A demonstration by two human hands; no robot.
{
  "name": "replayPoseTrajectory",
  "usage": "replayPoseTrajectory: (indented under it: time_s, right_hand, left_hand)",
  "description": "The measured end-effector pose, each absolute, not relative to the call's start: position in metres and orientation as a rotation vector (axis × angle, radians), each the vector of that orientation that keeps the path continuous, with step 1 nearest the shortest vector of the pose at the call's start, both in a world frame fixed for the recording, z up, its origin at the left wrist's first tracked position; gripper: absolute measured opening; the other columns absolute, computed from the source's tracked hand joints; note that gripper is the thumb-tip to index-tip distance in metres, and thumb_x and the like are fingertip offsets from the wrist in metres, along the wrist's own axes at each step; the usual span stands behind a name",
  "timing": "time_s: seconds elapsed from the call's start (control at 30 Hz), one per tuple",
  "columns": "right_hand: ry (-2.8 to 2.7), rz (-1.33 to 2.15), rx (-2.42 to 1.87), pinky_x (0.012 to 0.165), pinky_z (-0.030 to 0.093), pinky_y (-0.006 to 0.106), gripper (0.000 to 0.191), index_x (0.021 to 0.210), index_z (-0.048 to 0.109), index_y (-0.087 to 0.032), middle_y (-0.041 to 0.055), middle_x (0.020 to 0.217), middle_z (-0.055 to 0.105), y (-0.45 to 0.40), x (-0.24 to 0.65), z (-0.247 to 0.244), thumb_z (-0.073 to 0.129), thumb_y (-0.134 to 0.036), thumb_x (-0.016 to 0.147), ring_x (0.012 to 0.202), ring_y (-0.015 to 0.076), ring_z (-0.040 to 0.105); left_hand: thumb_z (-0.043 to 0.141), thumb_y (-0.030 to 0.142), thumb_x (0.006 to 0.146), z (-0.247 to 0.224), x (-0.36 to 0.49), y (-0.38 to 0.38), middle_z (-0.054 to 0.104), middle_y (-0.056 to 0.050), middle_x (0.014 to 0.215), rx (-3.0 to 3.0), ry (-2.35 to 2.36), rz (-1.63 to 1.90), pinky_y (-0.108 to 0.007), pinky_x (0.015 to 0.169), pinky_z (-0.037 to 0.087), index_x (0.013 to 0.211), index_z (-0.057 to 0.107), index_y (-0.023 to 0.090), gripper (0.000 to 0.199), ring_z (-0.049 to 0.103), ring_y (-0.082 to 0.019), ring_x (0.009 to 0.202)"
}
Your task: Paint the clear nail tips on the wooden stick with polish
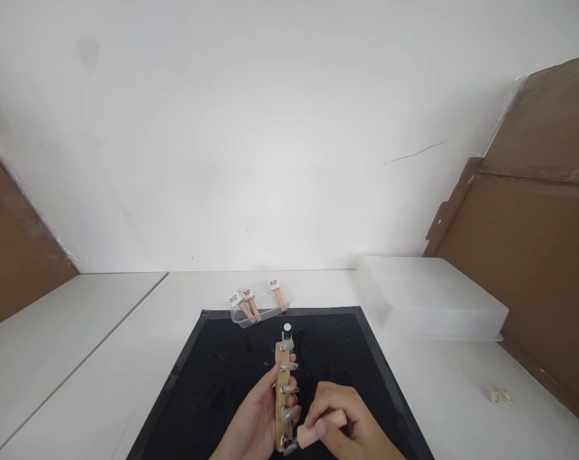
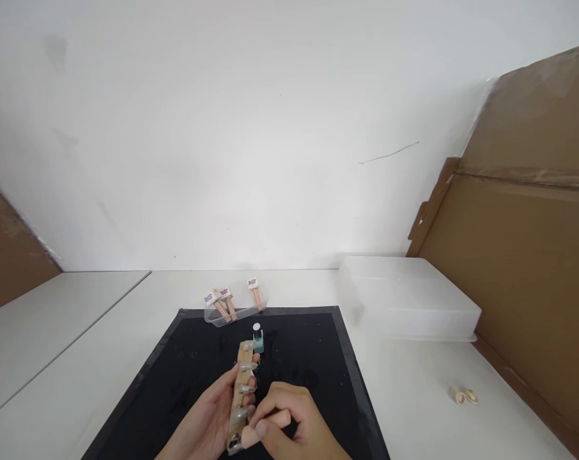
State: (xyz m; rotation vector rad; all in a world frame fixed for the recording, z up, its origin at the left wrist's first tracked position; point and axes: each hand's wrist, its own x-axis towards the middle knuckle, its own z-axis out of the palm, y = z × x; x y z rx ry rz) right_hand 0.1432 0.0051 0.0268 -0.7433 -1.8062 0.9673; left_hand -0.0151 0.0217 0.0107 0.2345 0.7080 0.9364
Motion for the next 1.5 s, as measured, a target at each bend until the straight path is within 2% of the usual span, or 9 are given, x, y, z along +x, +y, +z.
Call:
replayPoseTrajectory:
  time_s: [0.23, 0.43, 0.73, 0.93, 1.1, 1.3, 1.5]
  right_hand:
    - [-1.825, 0.945, -0.898, 0.057, 0.042, 0.025, 0.019, 0.062, 0.061, -0.015, 0.0017, 0.059, 0.060, 0.0062, 0.1452, 0.0251, 0.049, -0.015, 0.077, 0.055, 0.0143, 0.056]
    - [-1.673, 1.076, -0.993, 0.055, 0.044, 0.024, 0.021, 0.057, 0.053, -0.016, -0.0001, 0.052, 0.062, 0.0054, 0.1454, 0.0274, 0.046, -0.010, 0.075, 0.049, 0.0145, 0.060]
    - [-1.593, 1.111, -1.000, 0.049, 0.041, 0.022, 0.020, 0.058, 0.054, -0.016, -0.0017, 0.050, 0.059, 0.0037, 0.1442, 0.0284, 0.048, -0.014, 0.077, 0.044, 0.0117, 0.055]
    - [-1.750, 0.979, -0.886, 0.054, 0.040, 0.024, 0.022, 0.063, 0.062, -0.016, -0.0011, 0.056, 0.052, 0.0054, 0.1452, 0.0241, 0.051, -0.025, 0.080, 0.052, 0.0127, 0.050]
    - [-1.810, 0.968, -0.850, 0.056, 0.040, 0.024, 0.021, 0.067, 0.065, -0.015, 0.0007, 0.059, 0.057, 0.0063, 0.1437, 0.0237, 0.050, -0.023, 0.080, 0.055, 0.0133, 0.052]
    - [-1.697, 1.101, -0.951, 0.051, 0.042, 0.022, 0.019, 0.062, 0.058, -0.016, -0.0003, 0.052, 0.063, 0.0074, 0.1434, 0.0211, 0.048, -0.015, 0.078, 0.047, 0.0118, 0.055]
    - [-1.600, 1.151, -1.053, 0.043, 0.037, 0.020, 0.021, 0.059, 0.055, -0.016, 0.0009, 0.050, 0.065, 0.0078, 0.1450, 0.0230, 0.048, -0.018, 0.079, 0.044, 0.0123, 0.056]
  left_hand:
    - [0.053, 0.029, 0.076, 0.0100, -0.0144, 0.0236, 0.052, 0.002, 0.068, 0.235, 0.719, 0.929, -0.023, 0.060, 0.039, 0.110, 0.044, 0.017, 0.037, 0.048, -0.007, 0.054]
    - [0.053, 0.030, 0.076, 0.0076, -0.0150, 0.0227, 0.052, 0.002, 0.069, 0.243, 0.721, 0.933, -0.022, 0.058, 0.038, 0.104, 0.046, 0.017, 0.031, 0.047, -0.007, 0.053]
    - [0.053, 0.030, 0.076, 0.0081, -0.0143, 0.0238, 0.052, 0.003, 0.068, 0.242, 0.726, 0.934, -0.022, 0.057, 0.037, 0.107, 0.046, 0.018, 0.034, 0.046, -0.006, 0.052]
    - [0.054, 0.030, 0.075, 0.0081, -0.0144, 0.0233, 0.053, 0.002, 0.067, 0.227, 0.723, 0.932, -0.023, 0.058, 0.038, 0.107, 0.047, 0.017, 0.034, 0.047, -0.007, 0.053]
    - [0.054, 0.029, 0.075, 0.0076, -0.0146, 0.0240, 0.053, 0.002, 0.068, 0.222, 0.718, 0.931, -0.023, 0.060, 0.039, 0.113, 0.044, 0.018, 0.041, 0.049, -0.008, 0.055]
    - [0.054, 0.028, 0.076, 0.0086, -0.0138, 0.0245, 0.052, 0.003, 0.067, 0.218, 0.728, 0.932, -0.023, 0.058, 0.038, 0.114, 0.043, 0.018, 0.041, 0.047, -0.007, 0.052]
    - [0.053, 0.029, 0.076, 0.0064, -0.0150, 0.0235, 0.052, 0.002, 0.067, 0.222, 0.722, 0.931, -0.022, 0.057, 0.038, 0.113, 0.044, 0.018, 0.040, 0.046, -0.006, 0.052]
